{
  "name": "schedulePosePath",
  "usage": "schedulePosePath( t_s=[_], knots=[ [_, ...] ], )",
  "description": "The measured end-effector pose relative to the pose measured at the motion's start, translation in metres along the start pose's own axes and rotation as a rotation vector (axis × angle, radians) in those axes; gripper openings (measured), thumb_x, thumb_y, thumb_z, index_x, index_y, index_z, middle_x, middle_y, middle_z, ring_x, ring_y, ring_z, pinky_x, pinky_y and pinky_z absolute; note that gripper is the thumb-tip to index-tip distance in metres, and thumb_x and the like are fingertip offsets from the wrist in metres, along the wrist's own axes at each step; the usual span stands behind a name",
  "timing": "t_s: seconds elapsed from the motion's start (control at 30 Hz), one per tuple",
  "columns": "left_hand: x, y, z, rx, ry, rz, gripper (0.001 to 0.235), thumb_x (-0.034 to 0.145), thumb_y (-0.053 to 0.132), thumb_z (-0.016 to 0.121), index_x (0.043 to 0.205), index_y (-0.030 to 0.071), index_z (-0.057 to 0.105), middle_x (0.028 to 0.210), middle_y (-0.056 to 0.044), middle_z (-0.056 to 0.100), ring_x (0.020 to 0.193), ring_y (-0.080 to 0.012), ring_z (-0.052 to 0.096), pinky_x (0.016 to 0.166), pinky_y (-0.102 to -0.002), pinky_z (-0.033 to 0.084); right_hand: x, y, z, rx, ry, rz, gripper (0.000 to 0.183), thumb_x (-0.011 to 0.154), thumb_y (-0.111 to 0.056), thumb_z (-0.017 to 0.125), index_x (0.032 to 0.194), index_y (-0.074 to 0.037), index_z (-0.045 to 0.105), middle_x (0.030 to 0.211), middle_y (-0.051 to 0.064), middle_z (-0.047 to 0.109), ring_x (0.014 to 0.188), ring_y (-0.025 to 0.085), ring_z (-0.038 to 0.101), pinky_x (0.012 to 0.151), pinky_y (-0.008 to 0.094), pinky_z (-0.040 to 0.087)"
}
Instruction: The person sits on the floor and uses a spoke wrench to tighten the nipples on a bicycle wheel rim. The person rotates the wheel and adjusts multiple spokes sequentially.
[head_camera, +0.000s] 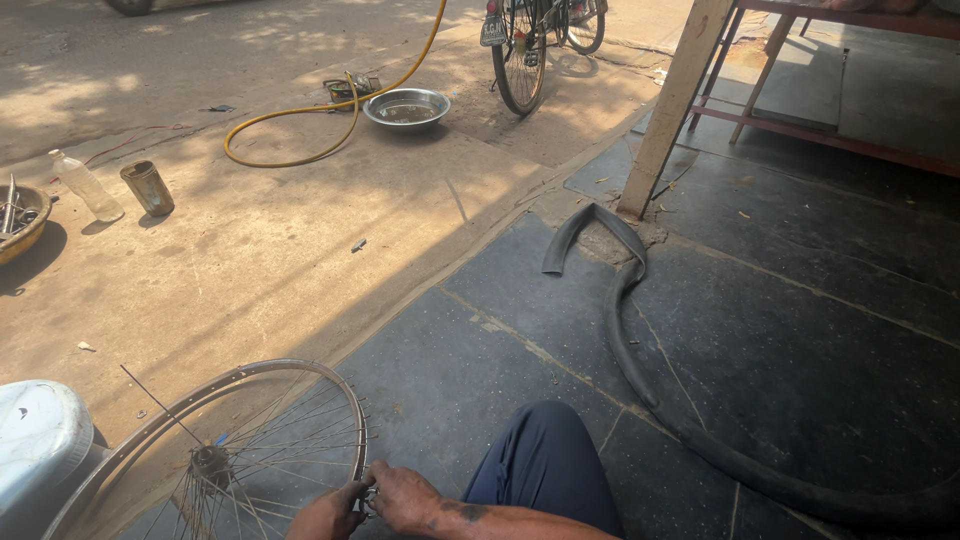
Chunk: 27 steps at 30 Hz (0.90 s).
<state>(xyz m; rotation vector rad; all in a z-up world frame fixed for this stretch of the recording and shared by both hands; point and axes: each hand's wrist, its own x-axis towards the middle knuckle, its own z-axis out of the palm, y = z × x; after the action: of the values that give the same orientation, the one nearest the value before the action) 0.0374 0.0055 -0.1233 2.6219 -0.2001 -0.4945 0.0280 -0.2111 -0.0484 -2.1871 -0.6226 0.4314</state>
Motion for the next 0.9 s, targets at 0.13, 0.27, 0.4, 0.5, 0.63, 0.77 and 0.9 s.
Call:
schedulePosePath(
  t_s=[0.13, 0.27, 0.4, 0.5, 0.63, 0.77, 0.9],
  knots=[
    [-0.003, 0.004, 0.004, 0.078, 0.031, -0.045, 0.044, 0.084, 0.031, 0.075, 0.127, 0.029, 0.061, 0.109, -0.01, 0.075, 0.11, -0.0297, 0.072, 0.093, -0.044, 0.057, 0.015, 0.023, 0.013, 0.401, -0.103, 0.297, 0.04, 0.097, -0.026, 0.065, 0.123, 0.0, 0.049, 0.094, 0.015, 0.067, 0.086, 0.033, 0.07, 0.078, 0.051, 0.06],
    [0.0, 0.002, 0.002, 0.041, 0.008, -0.062, 0.038, 0.083, 0.034, 0.076, 0.119, 0.029, 0.064, 0.108, -0.007, 0.077, 0.109, -0.0266, 0.074, 0.093, -0.042, 0.058, 0.041, 0.062, 0.037, 0.774, -0.352, 0.686, 0.073, 0.106, -0.067, 0.033, 0.116, 0.0, 0.059, 0.087, 0.014, 0.067, 0.074, 0.026, 0.065, 0.063, 0.043, 0.055],
    [0.001, 0.008, -0.006, -0.021, -0.002, -0.067, 0.041, 0.08, 0.031, 0.077, 0.119, 0.027, 0.065, 0.108, -0.006, 0.078, 0.109, -0.0259, 0.075, 0.093, -0.04, 0.059, 0.049, 0.095, 0.051, 1.041, -0.7, 0.666, 0.093, 0.11, -0.081, 0.02, 0.116, 0.002, 0.063, 0.093, 0.012, 0.068, 0.078, 0.02, 0.068, 0.066, 0.035, 0.058],
    [-0.017, 0.013, -0.018, -0.089, 0.066, -0.059, 0.039, 0.08, 0.028, 0.076, 0.118, 0.024, 0.066, 0.107, -0.008, 0.078, 0.107, -0.0278, 0.075, 0.091, -0.04, 0.059, 0.048, 0.103, 0.054, 1.19, -0.769, 0.571, 0.09, 0.113, -0.078, 0.019, 0.117, 0.0, 0.064, 0.099, 0.015, 0.07, 0.083, 0.021, 0.07, 0.069, 0.034, 0.058],
    [-0.039, 0.029, -0.034, -0.205, 0.114, -0.075, 0.042, 0.079, 0.02, 0.074, 0.121, 0.02, 0.067, 0.105, -0.012, 0.078, 0.105, -0.0314, 0.076, 0.09, -0.041, 0.059, 0.047, 0.102, 0.051, 1.247, -0.798, 0.543, 0.079, 0.114, -0.072, 0.029, 0.115, -0.002, 0.064, 0.1, 0.016, 0.072, 0.083, 0.021, 0.071, 0.069, 0.034, 0.058],
    [-0.05, 0.046, -0.044, -0.218, 0.17, -0.042, 0.045, 0.08, 0.014, 0.067, 0.124, 0.02, 0.066, 0.109, -0.014, 0.076, 0.108, -0.0346, 0.072, 0.091, -0.043, 0.056, 0.041, 0.086, 0.051, 1.088, -0.496, 0.514, 0.041, 0.11, -0.048, 0.062, 0.112, -0.007, 0.064, 0.093, 0.01, 0.068, 0.08, 0.021, 0.066, 0.068, 0.038, 0.056],
    [-0.052, 0.055, -0.051, -0.173, 0.148, 0.02, 0.047, 0.081, 0.011, 0.063, 0.127, 0.018, 0.065, 0.113, -0.015, 0.074, 0.11, -0.0359, 0.069, 0.094, -0.045, 0.054, 0.03, 0.063, 0.047, 0.243, -0.004, 0.03, 0.029, 0.095, -0.025, 0.077, 0.11, -0.003, 0.067, 0.089, 0.011, 0.069, 0.079, 0.022, 0.065, 0.07, 0.043, 0.056]
  ],
)
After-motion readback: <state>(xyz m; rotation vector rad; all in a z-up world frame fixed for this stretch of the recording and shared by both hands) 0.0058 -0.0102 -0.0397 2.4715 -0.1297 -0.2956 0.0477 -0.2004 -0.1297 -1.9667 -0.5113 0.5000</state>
